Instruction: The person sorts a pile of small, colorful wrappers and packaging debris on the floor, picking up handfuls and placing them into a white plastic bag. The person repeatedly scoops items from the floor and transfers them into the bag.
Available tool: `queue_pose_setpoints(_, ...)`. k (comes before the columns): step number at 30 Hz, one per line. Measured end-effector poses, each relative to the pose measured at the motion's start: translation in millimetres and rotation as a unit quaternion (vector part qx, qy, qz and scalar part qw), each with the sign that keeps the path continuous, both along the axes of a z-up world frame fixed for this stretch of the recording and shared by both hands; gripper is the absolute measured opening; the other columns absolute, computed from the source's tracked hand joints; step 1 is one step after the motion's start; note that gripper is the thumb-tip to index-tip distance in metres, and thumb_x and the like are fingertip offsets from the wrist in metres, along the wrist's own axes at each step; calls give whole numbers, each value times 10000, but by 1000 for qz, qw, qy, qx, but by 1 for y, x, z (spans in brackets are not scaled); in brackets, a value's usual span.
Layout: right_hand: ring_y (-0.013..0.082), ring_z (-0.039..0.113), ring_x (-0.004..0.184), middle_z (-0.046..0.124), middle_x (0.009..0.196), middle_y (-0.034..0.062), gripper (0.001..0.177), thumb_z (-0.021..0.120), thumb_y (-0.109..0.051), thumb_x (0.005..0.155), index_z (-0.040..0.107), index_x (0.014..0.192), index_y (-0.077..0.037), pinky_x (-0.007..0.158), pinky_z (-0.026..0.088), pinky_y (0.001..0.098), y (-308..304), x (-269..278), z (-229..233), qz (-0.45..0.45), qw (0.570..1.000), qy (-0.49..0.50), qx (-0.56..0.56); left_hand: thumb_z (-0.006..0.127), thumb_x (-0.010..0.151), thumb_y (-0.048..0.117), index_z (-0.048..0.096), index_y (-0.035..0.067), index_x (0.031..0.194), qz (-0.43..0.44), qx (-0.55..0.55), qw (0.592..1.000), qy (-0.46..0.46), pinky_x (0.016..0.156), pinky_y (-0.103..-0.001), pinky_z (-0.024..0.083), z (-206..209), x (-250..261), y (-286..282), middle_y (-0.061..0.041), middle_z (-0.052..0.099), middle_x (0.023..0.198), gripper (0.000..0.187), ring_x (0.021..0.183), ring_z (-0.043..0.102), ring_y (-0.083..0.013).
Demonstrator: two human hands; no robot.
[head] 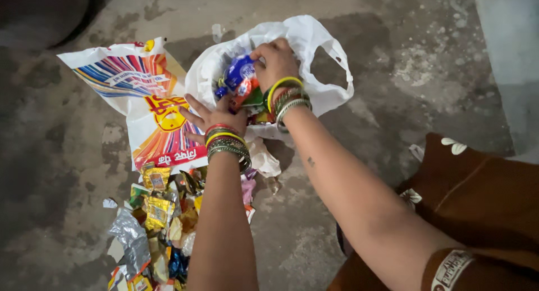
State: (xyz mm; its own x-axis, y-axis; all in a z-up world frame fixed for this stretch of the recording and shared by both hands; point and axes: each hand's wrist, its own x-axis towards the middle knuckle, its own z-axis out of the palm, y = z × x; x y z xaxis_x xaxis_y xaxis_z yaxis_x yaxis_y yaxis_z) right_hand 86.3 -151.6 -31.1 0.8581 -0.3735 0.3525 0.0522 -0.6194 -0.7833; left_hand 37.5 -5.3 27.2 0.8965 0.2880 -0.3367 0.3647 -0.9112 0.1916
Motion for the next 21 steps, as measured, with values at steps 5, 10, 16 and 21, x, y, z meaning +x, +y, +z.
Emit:
queue_pose_setpoints(5, 342, 666, 1080, 638, 1211, 107, 274, 795, -234, 849, 711, 1108, -203, 949, 541, 457, 15, -4, 9, 139, 977, 136, -84, 740, 800, 445, 606, 500, 1343, -3, -16, 1000, 15, 1175, -755, 13, -5, 6, 2, -96, -158, 1707, 561, 1558, -183, -379)
queue_pose_setpoints(10, 461, 406, 1392, 326, 1601, 122, 623, 743, -343, 802, 564, 1398, -333, 1142, 391, 511, 28, 8, 7, 174, 915, 312, -186, 786, 824, 415, 552, 386, 1392, -9, -17, 1000, -20, 1178, -749, 53, -23, 9, 6, -139, -133, 1733, 615, 1584, -146, -392)
queue_pose_setpoints(16, 445, 145, 1525, 214, 1655, 103, 611, 606, -412, 902, 455, 1490, -347, 1208, 177, 627, 38, 5, -20, 234, 803, 435, -333, 795, 791, 466, 365, 481, 1512, -15, -73, 996, -45, 1148, -780, 102, -37, 9, 15, -144, -97, 1700, 840, 1569, -86, -407)
queue_pose_setpoints(21, 376, 108, 1575, 184, 1696, 56, 675, 490, -536, 962, 322, 1579, -319, 1249, 128, 608, 31, 12, -43, 182, 830, 459, -260, 833, 758, 409, 267, 458, 1583, -41, -75, 995, -50, 1122, -797, 141, -45, 15, 19, -215, -67, 1692, 1002, 1535, -55, -498)
